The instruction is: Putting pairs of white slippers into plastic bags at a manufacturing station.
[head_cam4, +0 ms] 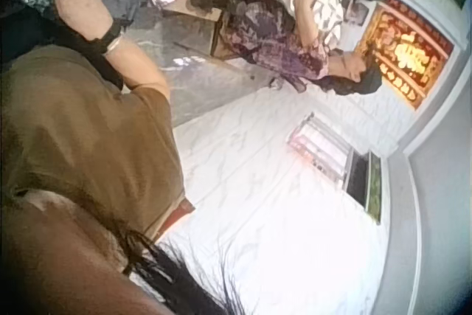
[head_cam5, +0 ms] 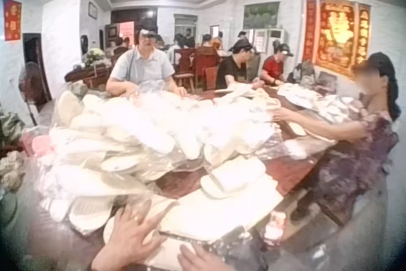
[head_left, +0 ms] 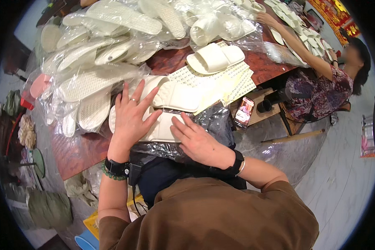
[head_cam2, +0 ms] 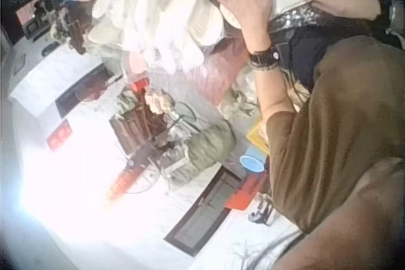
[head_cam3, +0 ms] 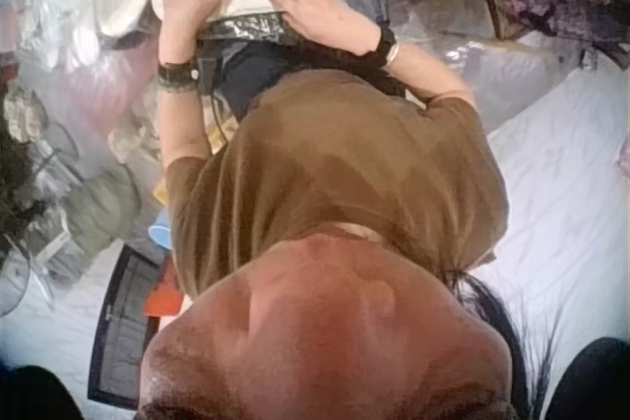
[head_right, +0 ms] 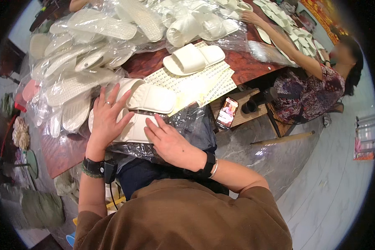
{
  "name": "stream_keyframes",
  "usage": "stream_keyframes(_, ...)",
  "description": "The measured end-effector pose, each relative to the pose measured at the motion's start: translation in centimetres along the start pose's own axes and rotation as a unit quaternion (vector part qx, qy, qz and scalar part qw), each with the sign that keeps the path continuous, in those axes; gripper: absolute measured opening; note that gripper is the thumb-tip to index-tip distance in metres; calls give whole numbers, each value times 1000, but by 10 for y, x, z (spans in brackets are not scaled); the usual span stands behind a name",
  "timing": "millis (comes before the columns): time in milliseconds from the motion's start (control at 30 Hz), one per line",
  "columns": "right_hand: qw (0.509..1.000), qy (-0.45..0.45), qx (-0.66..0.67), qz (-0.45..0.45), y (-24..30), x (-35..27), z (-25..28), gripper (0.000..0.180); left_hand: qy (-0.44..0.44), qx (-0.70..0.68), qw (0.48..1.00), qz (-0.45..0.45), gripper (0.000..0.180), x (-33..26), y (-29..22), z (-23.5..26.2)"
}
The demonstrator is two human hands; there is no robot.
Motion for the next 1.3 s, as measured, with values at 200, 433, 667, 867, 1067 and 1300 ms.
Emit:
stream_keyframes(200,1000,-26,-13,-2,-4,-4,4,58,27,-57,998,27,59,-2,16,-18)
stream_keyframes(433,964,-223,85,-115,-76,-27,87,36,15,-91,995,28,57,-4,18,-14)
stream_keyframes(667,950,-274,-106,-111,-123,-38,115,37,46,-121,991,29,54,-3,19,-9)
stream_keyframes(867,980,-92,12,-176,-128,-39,78,22,50,-150,987,20,53,-6,26,-3)
stream_keyframes(1067,935,-136,39,-326,-170,-36,77,16,49,-142,988,20,53,-7,25,-1)
stream_keyframes(1300,949,-116,66,-284,-193,-9,61,14,41,-145,988,17,55,-6,25,-3)
Point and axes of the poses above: each hand's wrist, its own x-axis towards the middle knuckle, its own z-axis out of the back of the hand, y = z × x, the point moved 6 cm from there along x, towards the middle knuckle, and after that the axes turned 7 degrees about z, right-handed, at the moved point
